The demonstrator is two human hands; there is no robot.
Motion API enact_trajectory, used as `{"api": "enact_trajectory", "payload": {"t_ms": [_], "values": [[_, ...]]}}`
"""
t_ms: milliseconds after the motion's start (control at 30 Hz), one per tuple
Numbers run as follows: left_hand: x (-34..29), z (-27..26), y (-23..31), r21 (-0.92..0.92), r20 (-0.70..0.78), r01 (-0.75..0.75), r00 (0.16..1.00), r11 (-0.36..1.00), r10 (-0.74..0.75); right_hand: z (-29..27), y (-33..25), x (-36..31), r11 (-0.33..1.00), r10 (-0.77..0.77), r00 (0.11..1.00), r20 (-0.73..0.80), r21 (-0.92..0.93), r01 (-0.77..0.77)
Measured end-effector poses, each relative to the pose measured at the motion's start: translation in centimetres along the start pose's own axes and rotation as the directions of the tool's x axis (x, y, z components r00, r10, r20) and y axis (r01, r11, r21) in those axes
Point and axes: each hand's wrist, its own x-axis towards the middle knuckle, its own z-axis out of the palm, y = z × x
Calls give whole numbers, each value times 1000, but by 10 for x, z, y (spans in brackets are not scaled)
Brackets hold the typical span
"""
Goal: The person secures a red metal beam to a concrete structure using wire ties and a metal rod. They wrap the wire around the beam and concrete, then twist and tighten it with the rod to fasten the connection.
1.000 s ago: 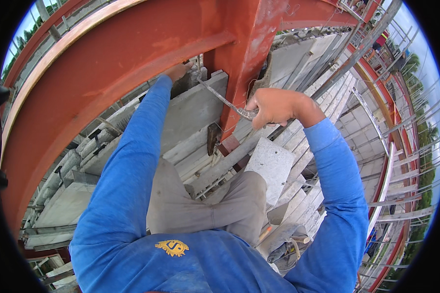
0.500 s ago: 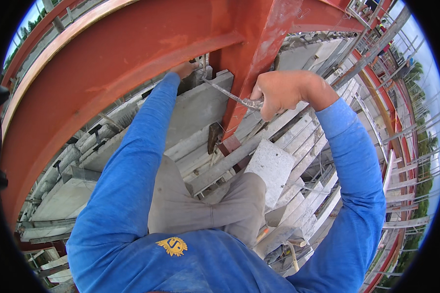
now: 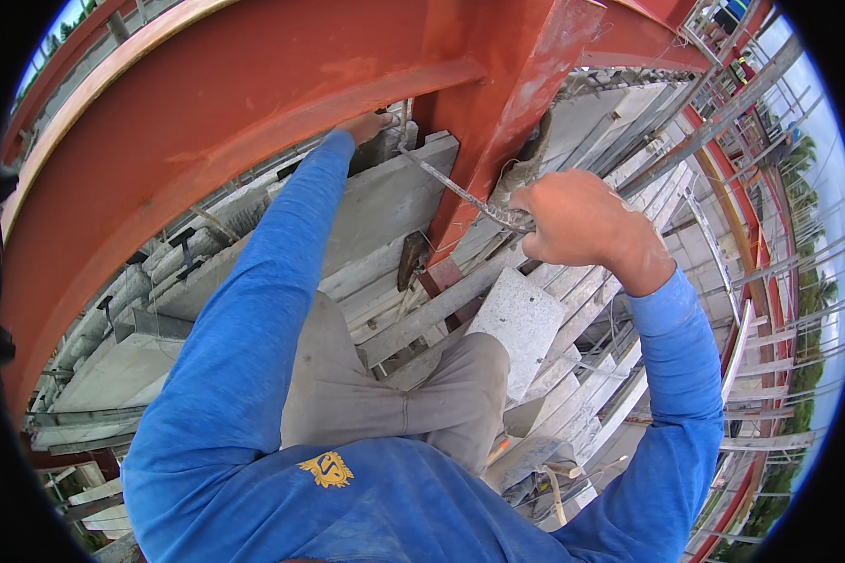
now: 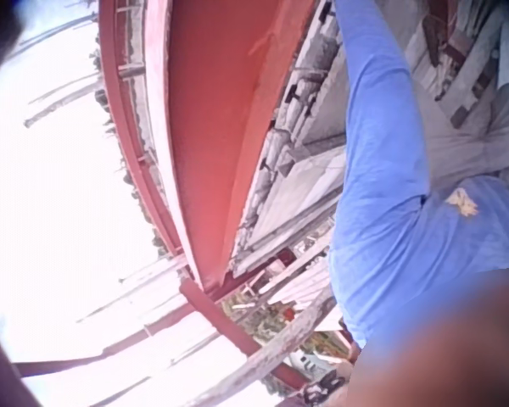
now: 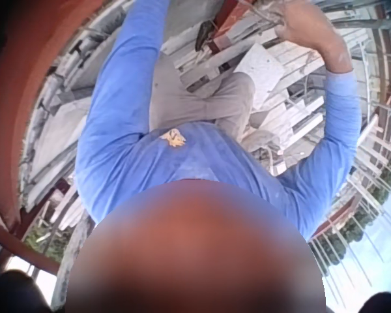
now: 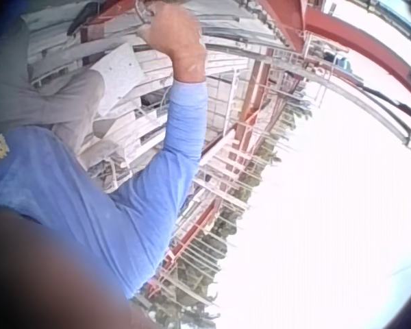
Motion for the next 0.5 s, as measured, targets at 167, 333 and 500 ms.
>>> {"api": "enact_trajectory", "payload": {"t_ms": [167, 333, 500], "values": [[-7, -11, -3, -22, -33, 20, 999, 1000, -21, 3, 9, 5, 996, -80, 987, -142, -39, 76], [-7, -7, 8, -47, -2, -5, 1000, 999, 5, 70, 50, -5, 997, 76, 980, -183, 16, -74], [-1, 0, -4, -19, -59, -5, 998, 1000, 3, 89, 53, 11, 935, 44, 990, -135, 354, 6]]}}
